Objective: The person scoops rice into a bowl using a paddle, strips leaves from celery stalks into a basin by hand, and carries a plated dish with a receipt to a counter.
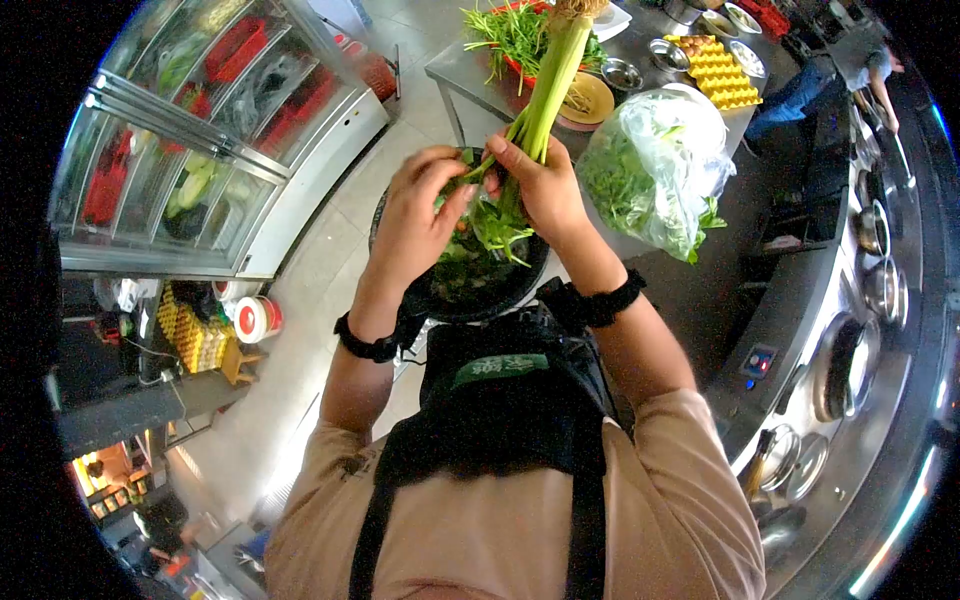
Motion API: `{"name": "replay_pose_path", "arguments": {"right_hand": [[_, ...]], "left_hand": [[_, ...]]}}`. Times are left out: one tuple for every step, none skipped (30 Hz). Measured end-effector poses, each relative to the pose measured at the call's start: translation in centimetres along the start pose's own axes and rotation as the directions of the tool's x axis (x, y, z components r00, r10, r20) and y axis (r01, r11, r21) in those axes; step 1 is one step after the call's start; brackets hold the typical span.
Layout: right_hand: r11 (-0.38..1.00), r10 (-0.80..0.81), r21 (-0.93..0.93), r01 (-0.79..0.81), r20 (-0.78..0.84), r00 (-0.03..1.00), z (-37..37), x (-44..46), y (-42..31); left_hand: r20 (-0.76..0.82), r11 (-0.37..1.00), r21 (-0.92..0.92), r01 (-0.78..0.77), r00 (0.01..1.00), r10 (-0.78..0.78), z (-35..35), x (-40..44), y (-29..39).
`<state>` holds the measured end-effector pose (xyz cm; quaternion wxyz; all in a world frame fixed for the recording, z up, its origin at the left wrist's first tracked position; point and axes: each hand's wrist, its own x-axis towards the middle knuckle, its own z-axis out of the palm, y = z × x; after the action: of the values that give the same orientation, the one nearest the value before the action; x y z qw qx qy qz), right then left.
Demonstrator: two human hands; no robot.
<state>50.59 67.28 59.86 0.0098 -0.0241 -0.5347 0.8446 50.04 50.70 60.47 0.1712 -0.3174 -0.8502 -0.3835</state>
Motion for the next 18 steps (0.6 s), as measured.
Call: {"name": "replay_pose_path", "arguments": {"right_hand": [[1.000, -0.017, -0.022, 0.017, 0.004, 1.000, 0.0, -0.1, -0.1], [0.998, -0.034, -0.045, 0.034, 0.005, 0.999, -0.1, -0.2, -0.3], [0.998, -0.036, -0.048, 0.036, 0.001, 0.999, -0.3, -0.2, -0.3], [0.998, -0.044, -0.049, 0.044, 0.006, 0.999, -0.5, -0.3, -0.4], [0.997, -0.051, -0.051, 0.051, 0.012, 0.999, -0.5, -0.3, -0.3], [0.997, -0.050, -0.052, 0.051, 0.010, 0.999, -0.6, -0.3, -0.3], [0.997, -0.063, -0.039, 0.063, 0.001, 0.998, -0.6, -0.3, -0.3], [0.997, -0.075, -0.027, 0.075, -0.009, 0.997, -0.5, -0.3, -0.2], [0.997, -0.075, -0.029, 0.075, -0.008, 0.997, -0.3, -0.3, -0.1], [0.996, -0.074, -0.042, 0.073, -0.038, 0.997, -0.1, -0.3, 0.0], [0.996, -0.073, -0.055, 0.069, -0.068, 0.995, 0.2, -0.4, 0.2], [0.996, -0.072, -0.060, 0.068, -0.067, 0.995, 0.4, -0.3, 0.1], [0.995, -0.100, -0.011, 0.100, -0.116, 0.988, 0.6, -0.3, -0.2], [0.990, -0.125, 0.038, 0.133, -0.168, 0.978, 0.7, -0.3, -0.4], [0.992, -0.107, 0.051, 0.118, -0.176, 0.979, 0.4, -0.1, -0.7], [0.994, -0.090, 0.052, 0.098, -0.147, 0.985, 0.1, -0.1, -1.0], [0.996, -0.071, 0.052, 0.078, -0.116, 0.991, -0.1, -0.2, -1.2], [0.996, -0.068, 0.048, 0.074, -0.112, 0.991, -0.2, -0.3, -1.5]], "left_hand": [[0.056, 1.000, 0.001, 0.003, 0.998, -0.004, 0.2, 0.1, 0.0], [0.055, 1.000, -0.003, 0.001, 0.998, -0.001, 0.4, 0.2, 0.0], [0.025, 0.999, 0.031, -0.028, 0.999, 0.027, 0.6, 0.3, 0.0], [-0.004, 0.996, 0.067, -0.056, 0.998, 0.056, 0.8, 0.3, 0.0], [-0.003, 0.996, 0.064, -0.057, 0.998, 0.057, 0.9, 0.3, -0.1], [-0.017, 0.996, 0.063, -0.067, 0.998, 0.068, 1.0, 0.3, -0.2], [-0.032, 0.995, 0.064, -0.077, 0.996, 0.079, 1.1, 0.2, -0.3], [-0.034, 0.995, 0.062, -0.076, 0.996, 0.079, 1.2, 0.1, -0.2], [-0.064, 1.000, 0.019, -0.011, 0.998, 0.013, 1.4, 0.0, -0.1], [-0.091, 0.998, -0.027, 0.053, 0.994, -0.055, 1.5, -0.2, -0.1], [-0.094, 0.998, -0.030, 0.056, 0.994, -0.058, 1.8, -0.6, -0.6], [-0.191, 0.979, -0.067, 0.190, 0.961, -0.200, 2.2, -1.0, -1.4], [-0.279, 0.942, -0.117, 0.316, 0.899, -0.336, 2.2, -1.2, -2.1], [-0.309, 0.868, -0.268, 0.418, 0.816, -0.488, 1.3, -1.2, -2.9], [-0.303, 0.865, -0.228, 0.448, 0.811, -0.500, 0.1, -1.2, -3.9], [-0.303, 0.916, -0.144, 0.375, 0.864, -0.402, -0.6, -1.2, -5.0], [-0.295, 0.953, -0.060, 0.297, 0.907, -0.301, -1.1, -1.2, -5.9], [-0.222, 0.932, 0.055, 0.358, 0.914, -0.339, -1.3, -1.3, -6.4]]}}
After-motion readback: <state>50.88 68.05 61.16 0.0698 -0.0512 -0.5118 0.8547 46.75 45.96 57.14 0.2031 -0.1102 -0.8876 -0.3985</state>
